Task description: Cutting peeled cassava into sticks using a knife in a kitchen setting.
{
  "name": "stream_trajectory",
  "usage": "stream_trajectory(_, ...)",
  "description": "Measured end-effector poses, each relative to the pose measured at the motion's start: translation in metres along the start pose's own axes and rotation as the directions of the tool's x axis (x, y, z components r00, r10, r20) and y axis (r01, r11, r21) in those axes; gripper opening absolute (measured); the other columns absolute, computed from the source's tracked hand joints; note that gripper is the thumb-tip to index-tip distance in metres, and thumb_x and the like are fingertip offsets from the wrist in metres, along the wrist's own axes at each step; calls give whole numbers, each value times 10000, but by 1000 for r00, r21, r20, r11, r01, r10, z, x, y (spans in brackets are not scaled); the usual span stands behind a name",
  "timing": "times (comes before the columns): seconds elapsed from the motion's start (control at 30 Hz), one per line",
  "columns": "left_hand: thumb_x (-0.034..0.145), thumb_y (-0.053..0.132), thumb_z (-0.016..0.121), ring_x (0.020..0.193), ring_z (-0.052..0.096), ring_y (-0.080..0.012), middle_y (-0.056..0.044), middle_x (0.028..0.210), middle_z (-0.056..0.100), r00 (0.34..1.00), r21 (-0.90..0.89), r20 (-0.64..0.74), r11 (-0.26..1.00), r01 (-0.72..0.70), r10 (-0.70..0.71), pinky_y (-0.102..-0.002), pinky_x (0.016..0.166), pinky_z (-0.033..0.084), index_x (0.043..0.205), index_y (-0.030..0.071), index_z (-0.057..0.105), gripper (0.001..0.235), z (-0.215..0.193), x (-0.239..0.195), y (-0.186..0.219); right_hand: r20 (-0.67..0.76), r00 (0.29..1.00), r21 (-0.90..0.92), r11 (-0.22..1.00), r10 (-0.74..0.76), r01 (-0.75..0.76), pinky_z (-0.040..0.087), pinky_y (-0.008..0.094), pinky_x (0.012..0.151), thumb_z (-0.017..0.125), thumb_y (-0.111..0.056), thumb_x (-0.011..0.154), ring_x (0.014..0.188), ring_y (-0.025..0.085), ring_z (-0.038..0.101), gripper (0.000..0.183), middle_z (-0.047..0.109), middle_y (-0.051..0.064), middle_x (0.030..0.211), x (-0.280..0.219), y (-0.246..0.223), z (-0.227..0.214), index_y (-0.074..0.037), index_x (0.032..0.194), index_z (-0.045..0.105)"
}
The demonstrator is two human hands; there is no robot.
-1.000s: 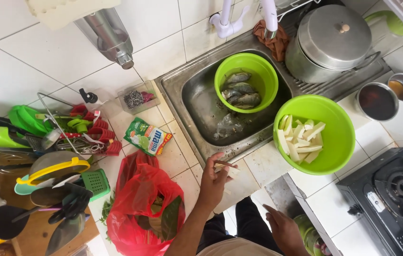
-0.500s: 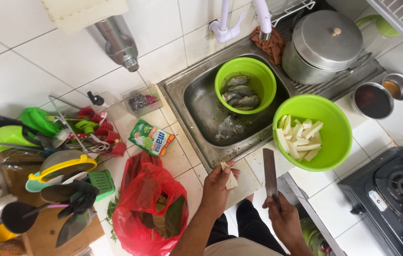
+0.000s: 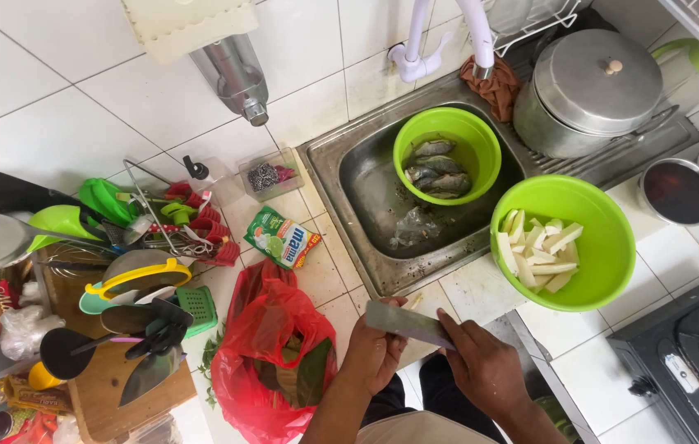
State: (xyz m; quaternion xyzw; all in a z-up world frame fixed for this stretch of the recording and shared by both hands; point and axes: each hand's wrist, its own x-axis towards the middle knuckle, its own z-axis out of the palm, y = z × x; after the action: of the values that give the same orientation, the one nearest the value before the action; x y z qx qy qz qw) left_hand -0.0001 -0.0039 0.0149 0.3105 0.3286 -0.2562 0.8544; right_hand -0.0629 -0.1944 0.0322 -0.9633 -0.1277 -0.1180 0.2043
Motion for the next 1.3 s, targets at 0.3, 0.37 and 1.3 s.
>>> stream_trajectory(0.3,1016,357,626,444,415,-89,-3,723,545,995,78,95,996,-39,32,-204,428,279,1046,132,625,226,22,-26,-2,31,994,-187,976,-108,112,457,358,395,685,-207,926,555,173,576,502,589,-19,800,21,-3,-8,-170,1418,597)
stream_trajectory(0.37,1040,304,595,422,375,-74,5,646,482,997,74,74,997,-35,30,-215,429,257,1062,115,619,192,23,-25,-4,43,993,-197,973,-110,117,457,363,394,690,-197,913,557,179,579,522,585,-15,803,22,-4,-9,-170,1425,590)
stream_trajectory(1.3,997,96,570,489,219,-59,37,564,302,955,167,56,941,-295,290,-273,467,145,791,166,441,253,5,-44,20,164,973,-94,979,-162,179,430,394,345,630,-170,893,604,209,627,708,605,29,872,61,-48,-1,-94,1554,387)
